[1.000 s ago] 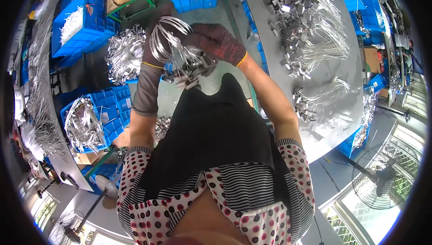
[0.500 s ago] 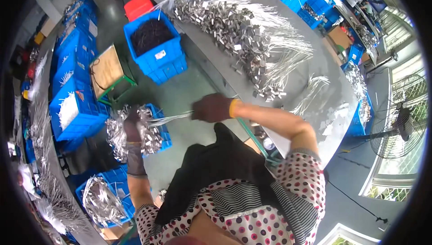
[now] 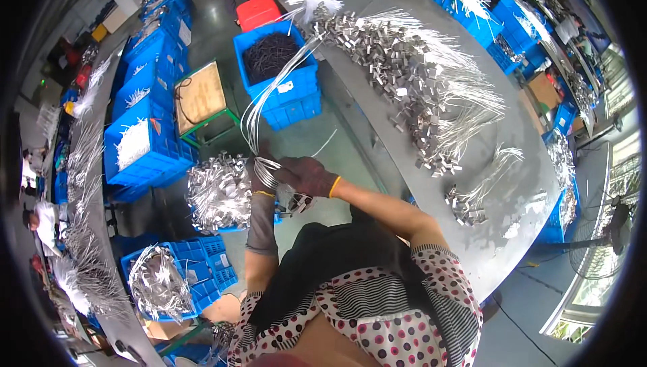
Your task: The person bundles and organizes multiple thin silver wires on a production table by hand.
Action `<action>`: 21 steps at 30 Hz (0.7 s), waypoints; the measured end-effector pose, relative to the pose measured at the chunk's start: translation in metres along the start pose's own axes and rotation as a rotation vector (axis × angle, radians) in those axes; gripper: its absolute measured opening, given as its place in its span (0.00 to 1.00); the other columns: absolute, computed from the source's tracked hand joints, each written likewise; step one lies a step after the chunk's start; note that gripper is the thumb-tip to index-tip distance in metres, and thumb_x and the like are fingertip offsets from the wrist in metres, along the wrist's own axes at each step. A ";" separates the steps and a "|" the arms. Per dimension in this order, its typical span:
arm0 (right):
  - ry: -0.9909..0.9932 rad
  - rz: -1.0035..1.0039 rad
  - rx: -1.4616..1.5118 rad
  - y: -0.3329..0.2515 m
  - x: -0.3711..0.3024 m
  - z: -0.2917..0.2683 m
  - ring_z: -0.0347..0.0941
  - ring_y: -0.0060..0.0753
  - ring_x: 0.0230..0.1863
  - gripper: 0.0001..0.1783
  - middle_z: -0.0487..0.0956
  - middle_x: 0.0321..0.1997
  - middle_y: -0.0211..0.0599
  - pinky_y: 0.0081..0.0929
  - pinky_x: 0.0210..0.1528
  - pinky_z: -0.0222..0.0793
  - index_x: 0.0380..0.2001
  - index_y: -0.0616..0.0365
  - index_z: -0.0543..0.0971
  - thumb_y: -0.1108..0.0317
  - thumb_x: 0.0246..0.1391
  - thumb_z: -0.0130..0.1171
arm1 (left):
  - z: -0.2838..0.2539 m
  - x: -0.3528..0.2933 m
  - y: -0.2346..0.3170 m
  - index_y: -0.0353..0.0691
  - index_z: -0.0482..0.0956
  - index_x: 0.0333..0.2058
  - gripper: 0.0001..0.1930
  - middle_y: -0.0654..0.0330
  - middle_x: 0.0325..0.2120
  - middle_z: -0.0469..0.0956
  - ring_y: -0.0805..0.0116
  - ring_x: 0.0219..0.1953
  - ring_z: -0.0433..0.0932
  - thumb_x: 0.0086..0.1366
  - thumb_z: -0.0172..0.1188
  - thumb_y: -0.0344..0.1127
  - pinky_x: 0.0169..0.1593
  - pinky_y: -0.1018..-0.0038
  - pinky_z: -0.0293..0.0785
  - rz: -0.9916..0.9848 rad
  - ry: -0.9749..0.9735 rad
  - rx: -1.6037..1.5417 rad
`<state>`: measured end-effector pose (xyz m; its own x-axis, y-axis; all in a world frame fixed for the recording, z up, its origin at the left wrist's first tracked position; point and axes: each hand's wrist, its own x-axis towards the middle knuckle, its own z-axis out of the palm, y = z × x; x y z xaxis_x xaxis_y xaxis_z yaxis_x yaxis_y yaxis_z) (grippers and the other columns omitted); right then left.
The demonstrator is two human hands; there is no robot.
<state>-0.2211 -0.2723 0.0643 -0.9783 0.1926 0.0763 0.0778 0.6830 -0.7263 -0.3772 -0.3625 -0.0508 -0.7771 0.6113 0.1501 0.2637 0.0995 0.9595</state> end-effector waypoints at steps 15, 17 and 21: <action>-0.272 0.353 0.981 -0.102 -0.037 -0.033 0.68 0.22 0.19 0.11 0.71 0.20 0.32 0.23 0.24 0.67 0.36 0.62 0.77 0.65 0.58 0.52 | -0.081 -0.040 0.039 0.50 0.68 0.58 0.21 0.55 0.29 0.78 0.54 0.28 0.77 0.65 0.52 0.39 0.29 0.58 0.71 0.430 0.255 0.839; -0.309 0.264 0.520 -0.109 -0.031 -0.038 0.69 0.22 0.19 0.15 0.71 0.21 0.30 0.25 0.24 0.66 0.34 0.62 0.76 0.59 0.58 0.52 | -0.103 -0.046 0.049 0.50 0.68 0.57 0.21 0.54 0.23 0.77 0.53 0.24 0.76 0.64 0.50 0.35 0.26 0.58 0.70 0.425 0.265 0.886; -0.264 0.251 0.331 -0.109 -0.022 -0.047 0.73 0.30 0.23 0.12 0.75 0.25 0.35 0.27 0.30 0.69 0.35 0.62 0.76 0.63 0.55 0.56 | -0.100 -0.058 0.027 0.46 0.75 0.48 0.16 0.51 0.18 0.75 0.49 0.21 0.75 0.62 0.47 0.30 0.24 0.57 0.69 0.294 0.304 0.895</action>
<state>-0.1990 -0.3183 0.1738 -0.9559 0.1077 -0.2733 0.2937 0.3696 -0.8815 -0.3820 -0.4740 -0.0094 -0.6920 0.4917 0.5286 0.7069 0.6097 0.3584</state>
